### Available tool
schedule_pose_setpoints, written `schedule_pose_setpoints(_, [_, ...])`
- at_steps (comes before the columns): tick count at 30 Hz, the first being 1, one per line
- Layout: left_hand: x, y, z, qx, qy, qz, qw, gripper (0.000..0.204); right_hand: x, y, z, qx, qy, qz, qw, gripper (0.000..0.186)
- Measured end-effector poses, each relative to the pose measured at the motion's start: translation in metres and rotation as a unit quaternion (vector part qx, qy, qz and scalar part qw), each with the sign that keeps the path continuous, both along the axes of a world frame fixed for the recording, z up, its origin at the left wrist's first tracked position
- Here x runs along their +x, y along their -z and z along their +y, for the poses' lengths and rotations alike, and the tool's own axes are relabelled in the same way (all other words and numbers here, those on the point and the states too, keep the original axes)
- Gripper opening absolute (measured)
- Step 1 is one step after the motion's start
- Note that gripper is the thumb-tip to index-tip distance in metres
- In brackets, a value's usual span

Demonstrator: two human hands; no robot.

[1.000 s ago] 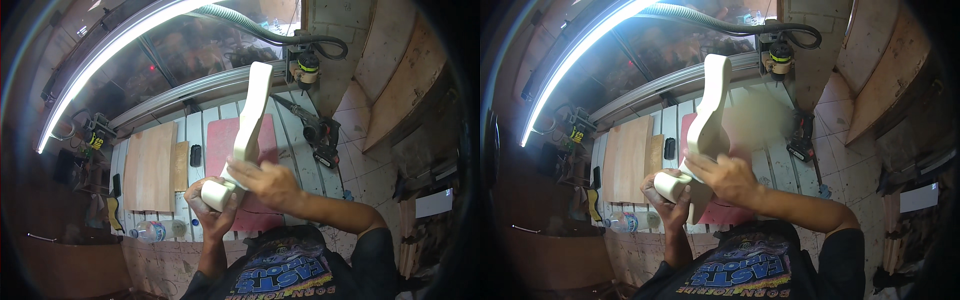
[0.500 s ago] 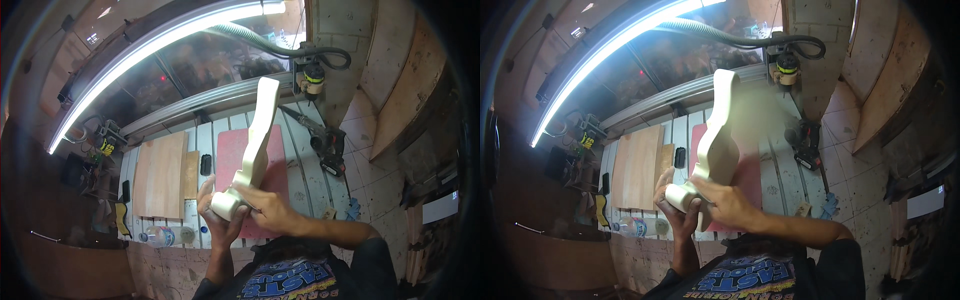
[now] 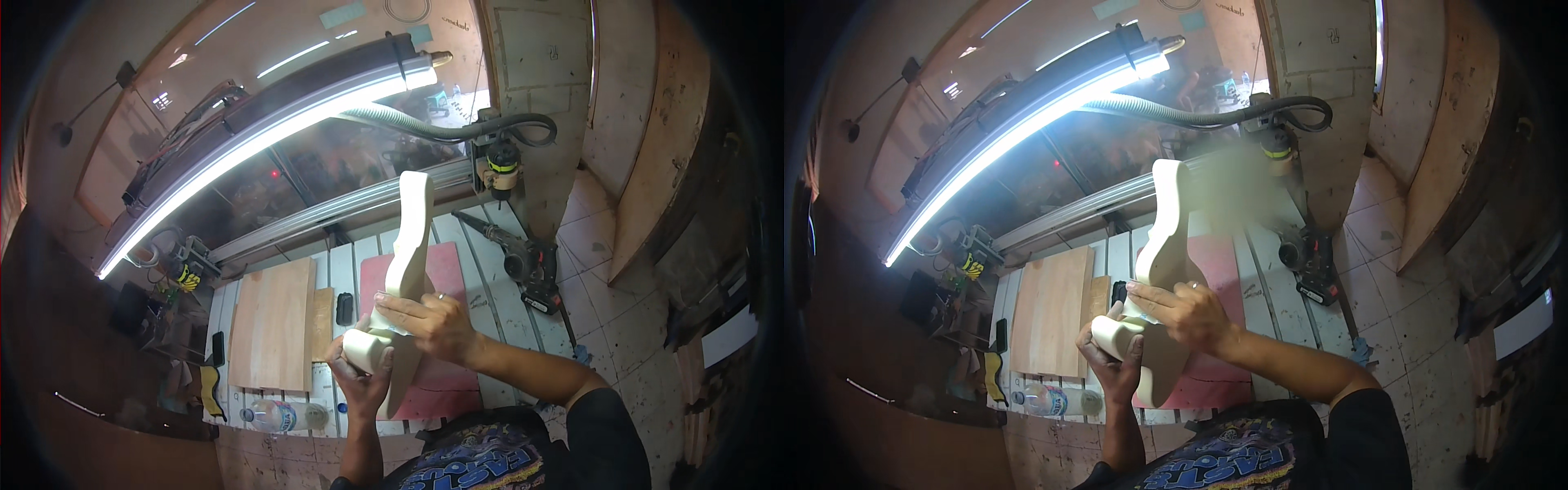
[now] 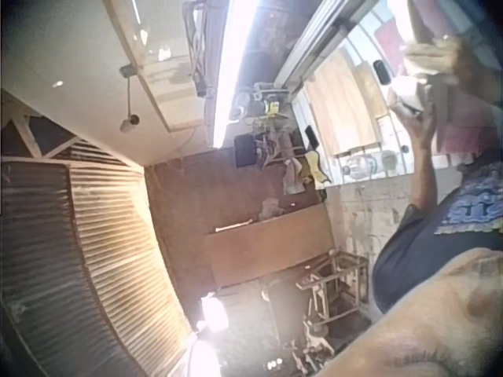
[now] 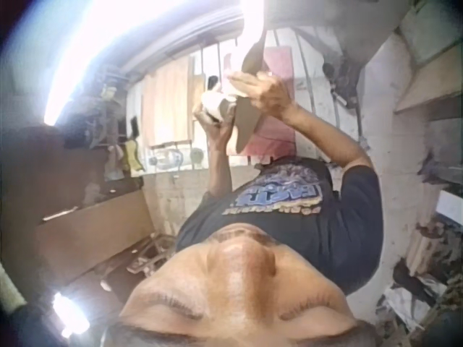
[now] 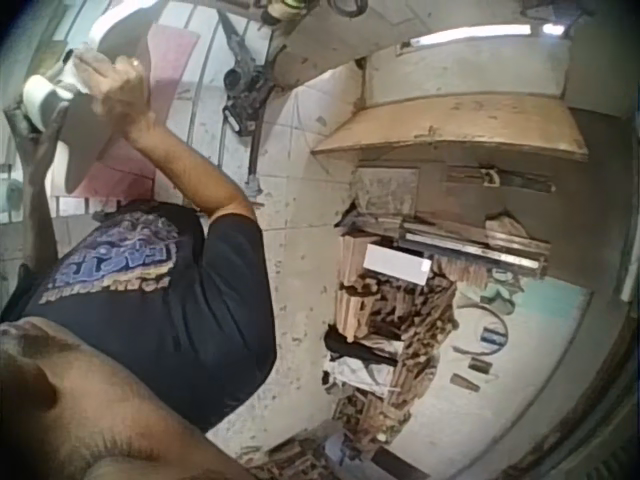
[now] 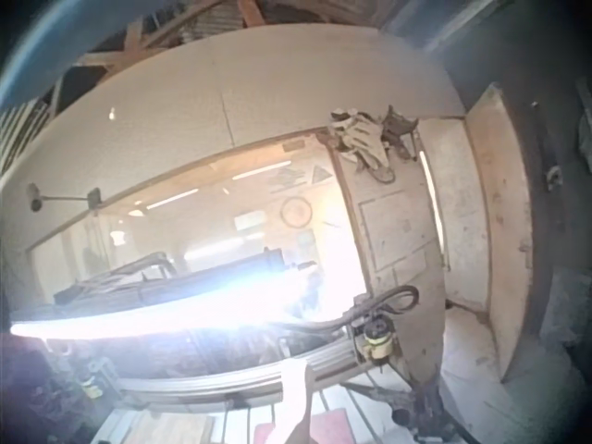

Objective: The person sands the sides and flat surfaces of a white guitar body using a sanding block and sandpaper, turning the object to reach different edges.

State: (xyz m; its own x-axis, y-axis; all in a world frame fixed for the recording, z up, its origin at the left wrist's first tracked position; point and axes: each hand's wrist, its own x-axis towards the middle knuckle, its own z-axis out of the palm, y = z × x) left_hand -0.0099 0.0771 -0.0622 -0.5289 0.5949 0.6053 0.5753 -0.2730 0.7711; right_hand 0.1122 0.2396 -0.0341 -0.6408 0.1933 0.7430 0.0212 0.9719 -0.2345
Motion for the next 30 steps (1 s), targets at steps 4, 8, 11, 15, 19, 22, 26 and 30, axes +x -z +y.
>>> schedule_pose_setpoints(4, [-0.004, 0.004, -0.002, 0.018, -0.003, 0.004, 1.000, 0.073, -0.018, 0.022, 0.006, -0.064, -0.029, 0.164, 0.984, 0.052])
schedule_pose_setpoints(8, [-0.007, 0.016, -0.016, 0.038, -0.030, -0.037, 0.998, 0.079, -0.031, 0.070, 0.065, -0.507, 0.141, 0.292, 0.799, 0.050])
schedule_pose_setpoints(11, [-0.011, 0.044, -0.028, -0.032, -0.047, -0.275, 0.960, 0.085, -0.043, 0.141, 0.116, -0.617, 0.087, 0.181, 0.761, 0.055])
schedule_pose_setpoints(15, [-0.030, 0.074, -0.029, -0.233, -0.073, -0.158, 0.957, 0.053, -0.075, 0.190, 0.120, -0.677, -0.115, 0.076, 0.723, 0.047])
schedule_pose_setpoints(19, [-0.050, 0.080, -0.018, -0.210, -0.094, -0.131, 0.964, 0.050, -0.095, 0.189, 0.144, -0.575, -0.088, -0.048, 0.812, 0.040])
schedule_pose_setpoints(22, [-0.078, 0.082, -0.014, -0.171, -0.106, -0.088, 0.976, 0.049, -0.098, 0.179, 0.135, -0.536, -0.086, -0.063, 0.837, 0.037])
schedule_pose_setpoints(26, [-0.117, 0.079, -0.015, -0.253, -0.053, -0.175, 0.950, 0.054, -0.077, 0.168, 0.112, -0.577, -0.008, -0.054, 0.815, 0.041])
schedule_pose_setpoints(30, [-0.125, 0.067, 0.020, -0.345, 0.021, -0.249, 0.904, 0.053, -0.050, 0.173, 0.105, -0.624, 0.083, -0.063, 0.774, 0.047])
